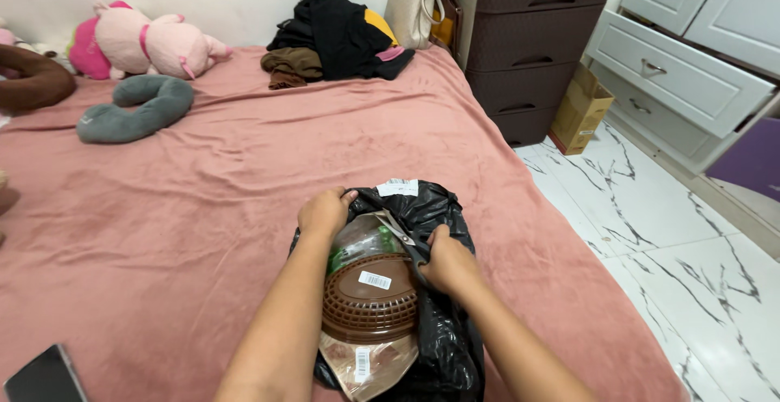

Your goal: The person sits on a bed and opens a black plastic shipping mailer by pulling at the sealed edge, then uses scissors to cut the bag open. They remove a brown plastic basket, a second matching basket, and small packaged items, unwrapping the paper wrapping and peeling a label off one basket.

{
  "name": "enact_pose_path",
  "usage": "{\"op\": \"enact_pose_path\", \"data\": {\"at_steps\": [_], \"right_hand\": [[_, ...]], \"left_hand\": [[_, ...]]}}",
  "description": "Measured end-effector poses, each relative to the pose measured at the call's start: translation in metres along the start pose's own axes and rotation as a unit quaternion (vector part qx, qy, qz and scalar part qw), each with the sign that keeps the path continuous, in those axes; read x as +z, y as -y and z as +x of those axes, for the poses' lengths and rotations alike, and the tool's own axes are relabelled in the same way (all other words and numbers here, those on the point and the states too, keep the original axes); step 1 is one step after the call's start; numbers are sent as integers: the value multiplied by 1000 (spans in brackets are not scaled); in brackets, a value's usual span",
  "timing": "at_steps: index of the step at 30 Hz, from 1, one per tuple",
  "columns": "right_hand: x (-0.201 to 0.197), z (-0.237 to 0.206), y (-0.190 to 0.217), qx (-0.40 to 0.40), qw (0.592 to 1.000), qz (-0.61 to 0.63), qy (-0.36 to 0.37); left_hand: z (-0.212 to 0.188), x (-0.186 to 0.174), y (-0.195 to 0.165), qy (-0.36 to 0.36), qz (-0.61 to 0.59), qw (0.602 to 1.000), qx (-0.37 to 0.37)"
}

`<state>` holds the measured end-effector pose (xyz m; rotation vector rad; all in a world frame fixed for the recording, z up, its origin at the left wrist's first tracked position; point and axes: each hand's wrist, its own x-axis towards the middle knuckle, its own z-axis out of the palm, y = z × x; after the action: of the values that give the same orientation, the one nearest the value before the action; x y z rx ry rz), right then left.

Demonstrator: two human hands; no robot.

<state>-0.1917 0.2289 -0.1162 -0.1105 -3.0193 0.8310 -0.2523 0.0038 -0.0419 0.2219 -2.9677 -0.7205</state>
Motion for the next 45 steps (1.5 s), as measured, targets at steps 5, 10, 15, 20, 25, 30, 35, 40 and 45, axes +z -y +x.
{"op": "enact_pose_path", "data": {"at_steps": [5,10,15,20,25,30,35,40,45], "right_hand": [[6,-2,-25,-21,993,87,-82],[-23,6,-81,9,977,147,-153],[-40,-4,-131,56,970,90,-217],[-23,-8,-147,103,963,156,-195],[-11,-12,-136,145,948,186,-214],[-26,-30,-140,162,947,166,-222],[-29,-36,-162,178,974,-3,-138],[-23,-30,-156,143,969,-199,40],[-48,-52,-95,124,967,-223,24]], "left_hand": [[9,3,2,-7,29,1000,-1],[22,-8,26,-19,67,998,4],[25,-32,73,-59,3,993,-98],[18,-34,105,-86,-41,988,-124],[8,-16,103,-94,-105,983,-117],[-28,4,119,-224,-107,964,-94],[-91,36,123,-222,-87,957,-164],[-131,54,121,-146,-64,966,-202],[-133,57,133,-81,-283,920,-257]]}}
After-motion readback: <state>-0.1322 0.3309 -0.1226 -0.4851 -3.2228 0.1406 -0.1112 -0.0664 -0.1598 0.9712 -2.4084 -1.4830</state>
